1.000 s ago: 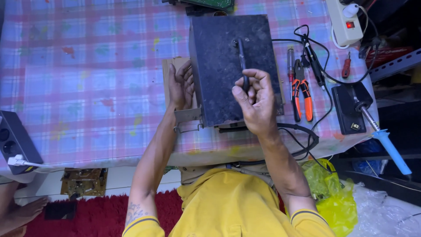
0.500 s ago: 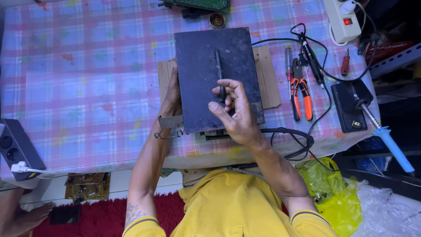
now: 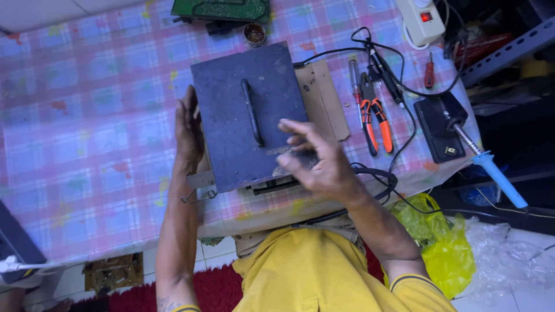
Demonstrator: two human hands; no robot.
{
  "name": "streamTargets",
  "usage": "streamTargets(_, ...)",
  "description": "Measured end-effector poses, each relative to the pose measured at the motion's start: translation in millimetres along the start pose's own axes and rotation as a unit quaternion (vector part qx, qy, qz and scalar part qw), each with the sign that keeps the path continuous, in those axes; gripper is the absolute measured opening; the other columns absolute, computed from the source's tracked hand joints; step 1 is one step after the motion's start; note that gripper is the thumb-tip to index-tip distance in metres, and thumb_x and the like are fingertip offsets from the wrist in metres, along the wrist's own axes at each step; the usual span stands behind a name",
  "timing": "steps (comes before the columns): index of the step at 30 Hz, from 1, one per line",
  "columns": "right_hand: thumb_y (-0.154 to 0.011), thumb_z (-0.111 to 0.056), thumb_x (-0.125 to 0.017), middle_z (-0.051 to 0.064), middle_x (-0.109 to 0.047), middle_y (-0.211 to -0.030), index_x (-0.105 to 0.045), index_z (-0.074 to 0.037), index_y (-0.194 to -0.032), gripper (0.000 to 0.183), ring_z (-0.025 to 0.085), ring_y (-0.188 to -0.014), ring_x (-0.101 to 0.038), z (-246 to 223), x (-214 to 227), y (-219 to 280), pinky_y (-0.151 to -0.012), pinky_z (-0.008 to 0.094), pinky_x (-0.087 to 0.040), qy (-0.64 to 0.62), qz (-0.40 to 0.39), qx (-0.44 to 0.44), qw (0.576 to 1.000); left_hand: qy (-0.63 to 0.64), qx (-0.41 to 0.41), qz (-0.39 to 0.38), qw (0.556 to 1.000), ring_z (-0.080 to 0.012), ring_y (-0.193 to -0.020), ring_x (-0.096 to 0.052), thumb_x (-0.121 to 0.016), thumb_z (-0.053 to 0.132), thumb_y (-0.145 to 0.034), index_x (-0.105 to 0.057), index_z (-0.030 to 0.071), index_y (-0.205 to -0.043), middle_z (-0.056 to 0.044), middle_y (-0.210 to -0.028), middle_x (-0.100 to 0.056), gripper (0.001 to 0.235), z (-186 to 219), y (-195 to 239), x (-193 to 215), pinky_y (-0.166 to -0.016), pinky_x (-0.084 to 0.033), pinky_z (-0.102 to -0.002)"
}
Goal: The person uses a screwdriver to remove screws from a black metal box, then flips the box over to remove additional screws from the other side. They continue to unscrew and remove components from the device.
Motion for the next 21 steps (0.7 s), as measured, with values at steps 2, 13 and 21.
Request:
streamTargets(2,-0.094,-0.017,-0.077,0.015,-0.071,-0.122,-0.065,-0.006,-0.136,0.045,0.023,-0.097,-0.070,21.9,48.0,-9.7,-0.081,0.033,-0.061,0.054,0.053,-0.008,0.997,-0.055,-0.036,-0.006,0.998,-0.0492,-0.156,-0.006,-0.030,0.065,-0.110,-0.027,0.010,-0.165,-0.022,-0.170,-0.019,0.078,38.7,1.3,-5.1,-0.125,0.000,-0.066)
streamTargets(13,-0.091,-0.055,-0.069,0.024,-0.067,-0.121,-0.065,-0.003,-0.121,0.060,0.049,-0.111,-0.063,230.1,130.1,-96.9,-0.090,0.060,-0.050,0.518,0.003,-0.239,0.821,-0.428,-0.166,-0.169,0.872,-0.0415,-0.153,-0.035,-0.049,0.049,-0.108,-0.044,0.009,-0.154,-0.023,-0.165,-0.032,0.061,180.3,19.5,-159.0,-0.122,-0.036,-0.063)
streamTargets(21,-0.094,-0.034,-0.060,0.021,-0.066,-0.118,-0.069,-0.012,-0.118,0.033,0.051,-0.105,-0.062,198.0,137.0,-88.1,-0.084,0.063,-0.048,0.432,0.083,-0.184,0.879,-0.450,-0.229,-0.318,0.803,-0.0439,-0.143,-0.045,-0.047,0.049,-0.110,-0.051,0.009,-0.147,-0.021,-0.151,-0.048,0.055,132.8,-13.8,-232.7,-0.112,-0.043,-0.064)
Point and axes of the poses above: each hand's wrist, its own y-axis away from the middle knuckle, its own x-axis out of the back of the hand, z = x × y, the point moved 3 cm from there along -y, towards the middle knuckle
